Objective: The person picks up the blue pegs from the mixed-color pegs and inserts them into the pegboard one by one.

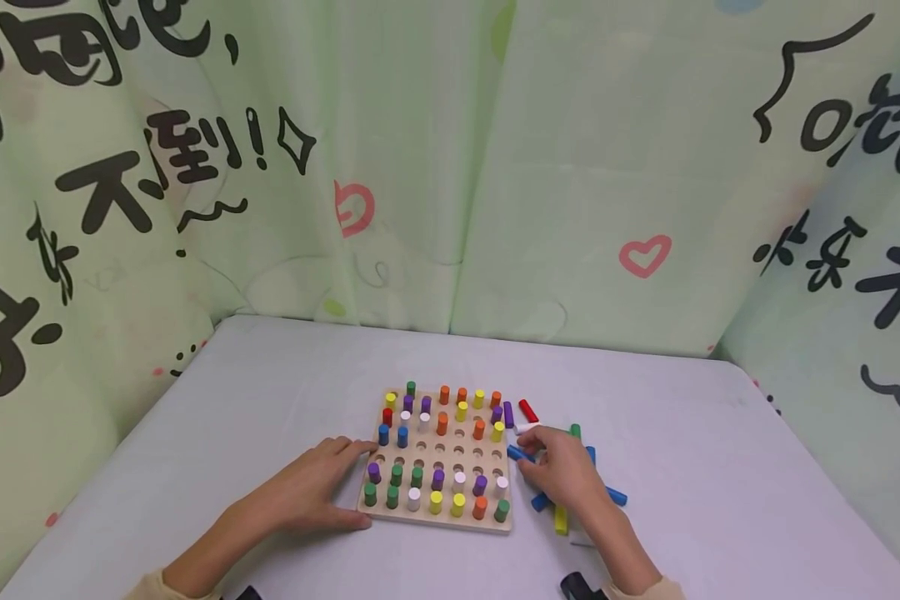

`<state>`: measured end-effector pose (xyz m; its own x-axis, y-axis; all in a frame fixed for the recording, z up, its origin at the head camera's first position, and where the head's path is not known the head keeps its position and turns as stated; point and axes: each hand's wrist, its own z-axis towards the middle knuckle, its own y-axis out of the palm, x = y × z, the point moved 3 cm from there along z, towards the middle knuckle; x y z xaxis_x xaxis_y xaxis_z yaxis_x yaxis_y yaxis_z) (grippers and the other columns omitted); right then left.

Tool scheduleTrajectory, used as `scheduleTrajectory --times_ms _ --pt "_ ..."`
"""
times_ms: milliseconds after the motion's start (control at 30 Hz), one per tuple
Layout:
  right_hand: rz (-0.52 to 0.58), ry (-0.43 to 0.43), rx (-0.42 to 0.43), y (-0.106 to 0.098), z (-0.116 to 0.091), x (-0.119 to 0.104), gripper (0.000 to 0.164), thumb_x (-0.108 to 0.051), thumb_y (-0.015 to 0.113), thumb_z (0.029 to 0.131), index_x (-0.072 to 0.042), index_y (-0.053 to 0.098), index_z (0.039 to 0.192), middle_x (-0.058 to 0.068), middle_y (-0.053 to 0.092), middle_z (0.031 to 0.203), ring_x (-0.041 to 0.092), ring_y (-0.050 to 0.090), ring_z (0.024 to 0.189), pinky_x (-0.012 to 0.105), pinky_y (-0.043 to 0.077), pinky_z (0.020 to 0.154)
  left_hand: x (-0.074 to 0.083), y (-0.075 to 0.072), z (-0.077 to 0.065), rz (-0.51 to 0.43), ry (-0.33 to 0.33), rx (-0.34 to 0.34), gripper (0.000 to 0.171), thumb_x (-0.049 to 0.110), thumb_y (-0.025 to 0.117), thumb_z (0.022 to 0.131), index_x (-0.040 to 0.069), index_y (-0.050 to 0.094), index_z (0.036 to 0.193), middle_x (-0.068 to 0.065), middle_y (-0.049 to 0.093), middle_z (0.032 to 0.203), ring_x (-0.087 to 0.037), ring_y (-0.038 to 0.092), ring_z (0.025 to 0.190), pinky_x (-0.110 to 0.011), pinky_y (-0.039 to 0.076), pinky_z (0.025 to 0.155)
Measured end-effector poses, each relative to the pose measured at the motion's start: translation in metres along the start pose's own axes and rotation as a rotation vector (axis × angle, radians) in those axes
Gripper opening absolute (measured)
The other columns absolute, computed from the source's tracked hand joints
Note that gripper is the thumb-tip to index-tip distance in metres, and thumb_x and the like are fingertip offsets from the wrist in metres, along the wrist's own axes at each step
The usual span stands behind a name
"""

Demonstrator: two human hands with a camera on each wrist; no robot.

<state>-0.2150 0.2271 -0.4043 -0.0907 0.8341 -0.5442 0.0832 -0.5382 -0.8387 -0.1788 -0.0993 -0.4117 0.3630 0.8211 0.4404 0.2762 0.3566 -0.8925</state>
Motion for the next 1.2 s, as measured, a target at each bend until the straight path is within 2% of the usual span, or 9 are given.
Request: scheduleTrajectory --times_ms 467,800,1200 --pt "-0.011 -0.022 0.012 0.001 -0.004 -0.001 0.023 -0.008 0.079 0.087 -0.003 0.071 0.109 0.001 0.069 0.092 0.014 0.056 0.077 0.02 0.051 0.062 0.0 0.001 0.0 0.003 -0.005 -0.004 0.09 0.053 0.088 0.074 0.012 0.052 0.146 -0.013 0.058 0.138 -0.032 0.054 0.128 -0.054 0.048 0.107" --pt "0.011 -0.011 0.057 -0.003 -0.009 -0.003 0.024 -0.011 0.074 0.09 -0.003 0.07 0.112 0.004 0.068 0.095 0.015 0.058 0.079 0.02 0.054 0.064 0.0 0.0 0.0 0.003 -0.001 -0.001 0.09 0.052 0.088 0.074 0.012 0.051 0.146 -0.014 0.058 0.138 -0.032 0.054 0.127 -0.054 0.048 0.107" --pt "0.064 -0.025 0.086 -0.004 -0.012 -0.016 0.025 -0.01 0.072 0.092 -0.003 0.07 0.115 0.003 0.069 0.093 0.016 0.059 0.08 0.019 0.053 0.064 0.0 0.0 0.002 -0.016 -0.004 -0.002 0.09 0.052 0.089 0.073 0.012 0.053 0.145 -0.013 0.059 0.139 -0.032 0.055 0.128 -0.055 0.048 0.107"
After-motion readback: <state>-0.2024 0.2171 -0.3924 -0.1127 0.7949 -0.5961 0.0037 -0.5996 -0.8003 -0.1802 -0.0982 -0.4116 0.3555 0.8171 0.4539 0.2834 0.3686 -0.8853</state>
